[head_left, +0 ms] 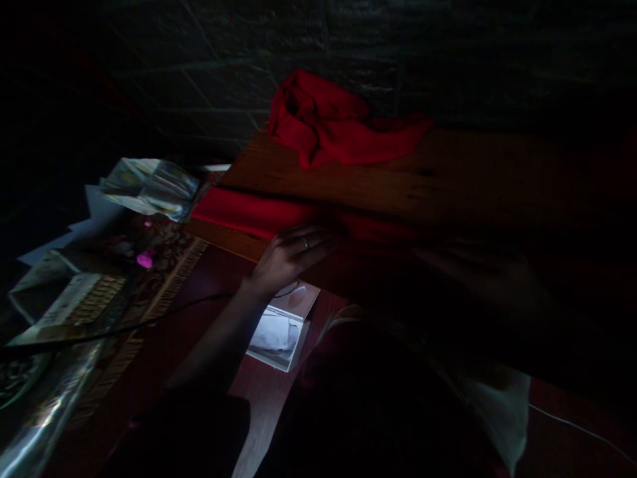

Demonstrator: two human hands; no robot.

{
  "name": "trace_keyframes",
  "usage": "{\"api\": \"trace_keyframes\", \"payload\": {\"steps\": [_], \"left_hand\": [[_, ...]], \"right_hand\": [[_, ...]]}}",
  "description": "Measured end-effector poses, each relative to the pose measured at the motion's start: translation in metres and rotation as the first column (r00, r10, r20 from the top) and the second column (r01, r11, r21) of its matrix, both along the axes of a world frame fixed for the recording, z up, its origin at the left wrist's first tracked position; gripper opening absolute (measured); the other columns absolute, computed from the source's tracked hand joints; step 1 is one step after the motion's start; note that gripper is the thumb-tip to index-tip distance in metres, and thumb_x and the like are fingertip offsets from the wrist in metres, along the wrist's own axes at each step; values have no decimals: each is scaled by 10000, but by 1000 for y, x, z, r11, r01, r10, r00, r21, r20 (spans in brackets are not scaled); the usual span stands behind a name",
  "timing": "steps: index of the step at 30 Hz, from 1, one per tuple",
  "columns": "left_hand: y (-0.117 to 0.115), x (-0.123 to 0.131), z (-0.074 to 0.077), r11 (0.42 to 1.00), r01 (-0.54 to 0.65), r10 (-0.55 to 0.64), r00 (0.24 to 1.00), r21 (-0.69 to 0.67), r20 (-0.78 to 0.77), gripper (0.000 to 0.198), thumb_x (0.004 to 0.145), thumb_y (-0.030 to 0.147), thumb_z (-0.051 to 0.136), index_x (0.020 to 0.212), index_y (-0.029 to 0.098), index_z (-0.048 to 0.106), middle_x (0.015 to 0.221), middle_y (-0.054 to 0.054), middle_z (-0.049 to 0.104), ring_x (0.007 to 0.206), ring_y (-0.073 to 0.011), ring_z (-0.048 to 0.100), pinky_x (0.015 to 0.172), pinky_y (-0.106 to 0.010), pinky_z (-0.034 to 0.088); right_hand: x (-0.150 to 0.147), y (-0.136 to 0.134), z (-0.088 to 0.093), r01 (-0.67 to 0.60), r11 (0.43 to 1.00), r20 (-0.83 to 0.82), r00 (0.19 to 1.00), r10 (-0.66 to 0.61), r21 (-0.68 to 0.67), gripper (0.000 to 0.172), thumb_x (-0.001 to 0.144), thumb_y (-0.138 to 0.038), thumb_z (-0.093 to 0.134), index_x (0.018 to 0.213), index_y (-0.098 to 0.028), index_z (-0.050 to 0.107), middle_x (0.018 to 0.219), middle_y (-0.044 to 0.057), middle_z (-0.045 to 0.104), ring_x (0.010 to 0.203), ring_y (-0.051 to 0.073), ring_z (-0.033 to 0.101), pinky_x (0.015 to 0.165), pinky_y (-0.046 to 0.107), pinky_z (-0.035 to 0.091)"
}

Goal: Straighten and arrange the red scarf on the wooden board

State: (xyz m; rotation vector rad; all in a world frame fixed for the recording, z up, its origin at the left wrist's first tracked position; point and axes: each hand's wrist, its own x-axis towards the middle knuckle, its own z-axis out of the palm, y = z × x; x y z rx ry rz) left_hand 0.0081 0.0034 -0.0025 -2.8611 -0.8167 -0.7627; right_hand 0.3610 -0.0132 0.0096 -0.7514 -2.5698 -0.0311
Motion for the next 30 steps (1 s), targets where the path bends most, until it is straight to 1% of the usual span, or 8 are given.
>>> {"api": "trace_keyframes", "payload": {"steps": [5, 8, 10, 13, 17, 22, 26, 30], "left_hand": [[1, 0, -3, 1000, -2, 2, 1000, 24, -7, 391, 923, 92, 605, 1299, 199, 622, 1188, -80, 716, 1128, -216, 657, 943, -365, 559], [1, 1, -1, 999, -37, 37, 999, 29, -19, 402, 934, 111, 597, 1322, 215, 606, 1218, -77, 705, 1148, -221, 644, 949, -380, 553], [2, 4, 0, 998, -47, 49, 998, 37, -37, 400, 946, 128, 585, 1335, 219, 600, 1231, -79, 703, 1165, -225, 637, 959, -389, 546], [5, 10, 0, 999, -36, 39, 997, 36, -65, 390, 960, 141, 566, 1342, 213, 594, 1285, -84, 682, 1209, -227, 622, 986, -392, 537], [7, 17, -2, 1000, -9, 10, 999, 19, -42, 426, 970, 120, 537, 1385, 215, 551, 1365, -82, 634, 1280, -216, 585, 1041, -400, 522], [4, 15, -5, 1000, -10, 10, 1000, 7, -9, 490, 957, 76, 536, 1427, 211, 503, 1357, -93, 638, 1268, -208, 597, 1020, -392, 537], [3, 14, -3, 1000, -5, 4, 1000, 26, 9, 470, 950, 104, 566, 1399, 239, 533, 1300, -79, 674, 1224, -213, 624, 994, -395, 536], [5, 23, 2, 999, 15, -15, 1000, 32, -22, 389, 969, 138, 547, 1347, 227, 576, 1275, -82, 687, 1209, -212, 629, 981, -380, 529]], "right_hand": [[-3, -3, -2, 16, 1000, 44, 999, -16, 2, 418, 966, -135, 378, 1337, -150, 568, 1163, 122, 683, 1070, 270, 627, 914, 415, 540], [-10, -2, -3, 13, 999, 33, 999, -14, 35, 421, 975, -130, 381, 1353, -129, 567, 1255, 140, 651, 1161, 283, 586, 955, 431, 527], [-17, -2, -4, -12, 998, 35, 999, 10, 64, 401, 983, -128, 386, 1329, -105, 588, 1272, 153, 644, 1173, 290, 575, 959, 438, 524], [-23, -3, -2, -22, 995, 7, 1000, 22, 95, 371, 987, -119, 400, 1279, -112, 629, 1211, 143, 672, 1133, 274, 593, 943, 418, 528], [-23, -7, 1, 26, 993, -47, 999, -20, 113, 394, 980, -109, 416, 1314, -141, 622, 1158, 129, 689, 1095, 264, 605, 936, 412, 529], [-28, -6, -2, -5, 994, -11, 1000, 6, 114, 397, 963, -95, 418, 1297, -106, 632, 1094, 140, 698, 1012, 259, 613, 855, 388, 553], [-31, -2, -5, -17, 992, -22, 1000, 20, 123, 382, 977, -105, 388, 1252, -79, 652, 1051, 148, 702, 983, 261, 615, 843, 390, 553], [-30, -1, -7, -7, 1000, -77, 997, 10, 30, 362, 997, -125, 396, 1254, -133, 650, 1036, 112, 704, 959, 227, 624, 858, 363, 546]]}}
